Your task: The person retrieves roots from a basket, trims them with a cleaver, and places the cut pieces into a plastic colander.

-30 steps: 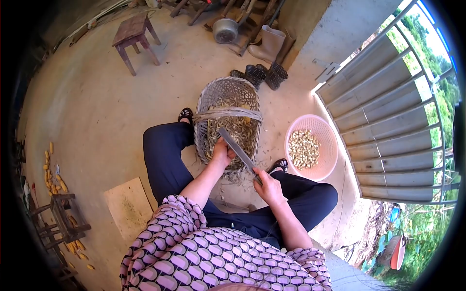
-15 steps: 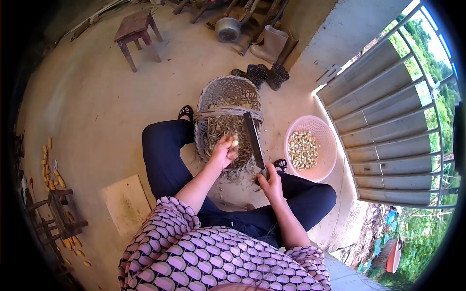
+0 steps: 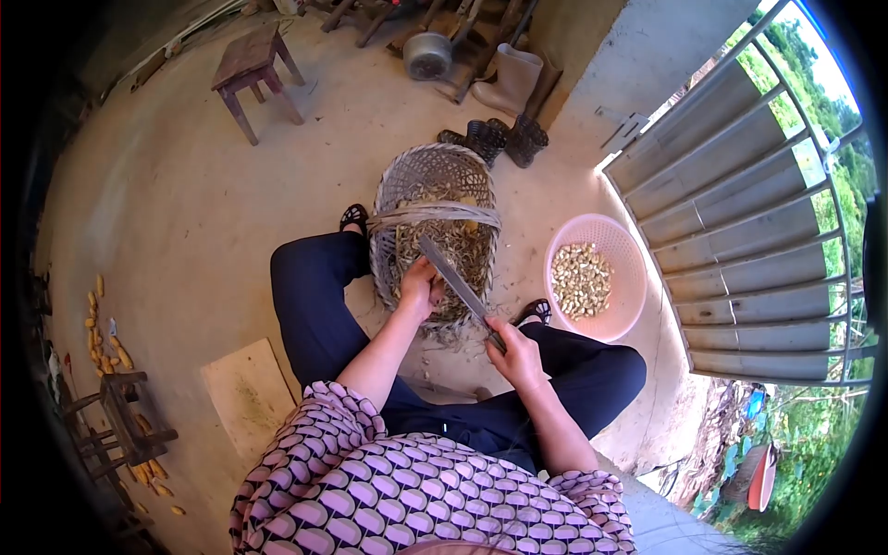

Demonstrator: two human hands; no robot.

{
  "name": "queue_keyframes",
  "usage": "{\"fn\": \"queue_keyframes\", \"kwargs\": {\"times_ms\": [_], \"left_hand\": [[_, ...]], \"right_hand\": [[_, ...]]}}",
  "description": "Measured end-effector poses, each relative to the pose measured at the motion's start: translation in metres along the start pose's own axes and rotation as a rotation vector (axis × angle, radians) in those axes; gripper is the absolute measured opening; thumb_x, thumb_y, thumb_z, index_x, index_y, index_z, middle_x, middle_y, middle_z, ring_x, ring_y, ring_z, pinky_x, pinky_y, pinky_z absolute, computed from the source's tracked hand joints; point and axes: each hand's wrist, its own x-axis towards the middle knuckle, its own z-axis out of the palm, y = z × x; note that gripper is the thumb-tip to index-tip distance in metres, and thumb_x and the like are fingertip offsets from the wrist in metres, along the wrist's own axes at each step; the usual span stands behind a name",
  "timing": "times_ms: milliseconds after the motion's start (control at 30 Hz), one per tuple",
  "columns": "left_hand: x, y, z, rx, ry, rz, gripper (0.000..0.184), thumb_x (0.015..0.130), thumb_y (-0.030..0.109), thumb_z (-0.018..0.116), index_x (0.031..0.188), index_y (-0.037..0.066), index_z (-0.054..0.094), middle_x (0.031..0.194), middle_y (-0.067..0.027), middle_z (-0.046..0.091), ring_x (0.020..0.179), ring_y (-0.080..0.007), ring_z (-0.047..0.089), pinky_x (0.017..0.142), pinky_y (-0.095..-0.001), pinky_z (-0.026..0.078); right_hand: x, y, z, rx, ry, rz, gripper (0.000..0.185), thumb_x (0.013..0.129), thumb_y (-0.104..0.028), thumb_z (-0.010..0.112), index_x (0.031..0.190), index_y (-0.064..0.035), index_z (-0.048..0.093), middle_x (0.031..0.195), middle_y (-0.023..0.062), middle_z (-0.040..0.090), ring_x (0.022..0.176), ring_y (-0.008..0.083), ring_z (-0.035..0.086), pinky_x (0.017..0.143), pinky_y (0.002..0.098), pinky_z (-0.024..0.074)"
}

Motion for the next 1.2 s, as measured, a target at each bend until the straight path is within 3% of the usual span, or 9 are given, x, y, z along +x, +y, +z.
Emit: {"fn": "queue_keyframes", "kwargs": {"times_ms": [133,567,733,800,833,933,967,1100,1200], "left_hand": [[-0.007,0.008,0.012,-0.009,0.133,0.001,0.015,0.082,0.003,0.036,0.082,0.007,0.05,0.055,-0.0029,0.047,0.032,-0.0109,0.031,0.029,-0.026,0.019],[-0.01,0.016,0.013,0.164,0.174,0.037,0.016,0.085,0.003,0.039,0.087,0.01,0.053,0.062,0.0009,0.048,0.039,-0.0077,0.036,0.032,-0.0223,0.022],[-0.027,-0.01,0.021,0.445,-0.172,0.008,0.006,0.089,0.012,0.046,0.088,0.012,0.052,0.074,0.0021,0.051,0.048,-0.0049,0.041,0.036,-0.0189,0.023],[-0.038,-0.012,0.023,0.307,-0.237,-0.089,0.006,0.091,0.014,0.048,0.088,0.01,0.052,0.076,0.0026,0.052,0.055,-0.0042,0.044,0.038,-0.0171,0.024],[-0.04,-0.01,0.022,0.271,-0.277,-0.124,0.011,0.093,0.014,0.044,0.096,0.009,0.053,0.075,-0.0007,0.053,0.051,-0.005,0.042,0.038,-0.0171,0.024],[-0.048,0.001,0.023,0.127,-0.282,-0.171,0.021,0.092,0.012,0.042,0.107,0.005,0.054,0.068,-0.0018,0.053,0.047,-0.0037,0.041,0.036,-0.0161,0.024],[-0.043,0.004,0.015,0.122,-0.378,-0.218,0.028,0.094,0.015,0.039,0.116,0.004,0.052,0.067,-0.0043,0.054,0.043,-0.0061,0.038,0.037,-0.0174,0.026],[-0.047,0.006,0.017,0.027,-0.395,-0.255,0.03,0.094,0.02,0.035,0.112,0.003,0.053,0.068,-0.0064,0.055,0.041,-0.0087,0.037,0.04,-0.0203,0.029],[-0.043,-0.002,0.007,-0.088,-0.45,-0.219,0.025,0.092,0.018,0.042,0.11,0.003,0.052,0.073,-0.0054,0.056,0.046,-0.0085,0.04,0.044,-0.0202,0.032]], "right_hand": [[0.001,-0.005,-0.003,-0.103,-0.044,-0.013,0.041,0.073,-0.01,0.063,0.112,-0.0113,0.052,0.091,0.0136,0.063,0.07,0.0312,0.062,0.059,0.0371,0.0515],[-0.001,-0.001,-0.003,-0.027,-0.087,0.045,0.04,0.073,-0.01,0.062,0.112,-0.0111,0.052,0.09,0.0151,0.063,0.074,0.0325,0.062,0.063,0.0388,0.0513],[0.004,0.011,0.006,-0.001,-0.032,0.249,0.039,0.074,-0.014,0.06,0.112,-0.0094,0.051,0.078,0.0195,0.061,0.073,0.0365,0.06,0.063,0.0429,0.0488],[0.002,0.029,0.015,0.167,0.003,0.373,0.038,0.075,-0.012,0.059,0.113,-0.0073,0.051,0.071,0.019,0.06,0.064,0.0315,0.062,0.058,0.0378,0.0487],[0.004,0.022,0.008,0.332,-0.019,0.5,0.038,0.077,-0.008,0.058,0.113,-0.0061,0.05,0.061,0.0109,0.057,0.05,0.0192,0.057,0.048,0.0294,0.0447],[0.009,0.017,0.01,0.657,0.065,0.609,0.038,0.076,-0.004,0.058,0.114,-0.0055,0.05,0.057,0.0016,0.05,0.045,0.0082,0.047,0.042,0.0226,0.0387],[0.01,0.02,0.014,0.734,0.091,0.598,0.041,0.076,-0.002,0.059,0.115,-0.0046,0.048,0.062,-0.0011,0.049,0.045,0.0065,0.044,0.041,0.0212,0.0364],[0.021,0.018,0.017,0.767,0.071,0.574,0.048,0.076,-0.002,0.061,0.12,-0.0031,0.043,0.072,0.0019,0.053,0.047,0.0065,0.046,0.041,0.0208,0.0373],[0.029,0.011,0.019,0.809,0.074,0.528,0.049,0.076,-0.002,0.062,0.121,-0.0036,0.043,0.072,0.0014,0.053,0.047,0.0067,0.046,0.042,0.0207,0.0377]]}}
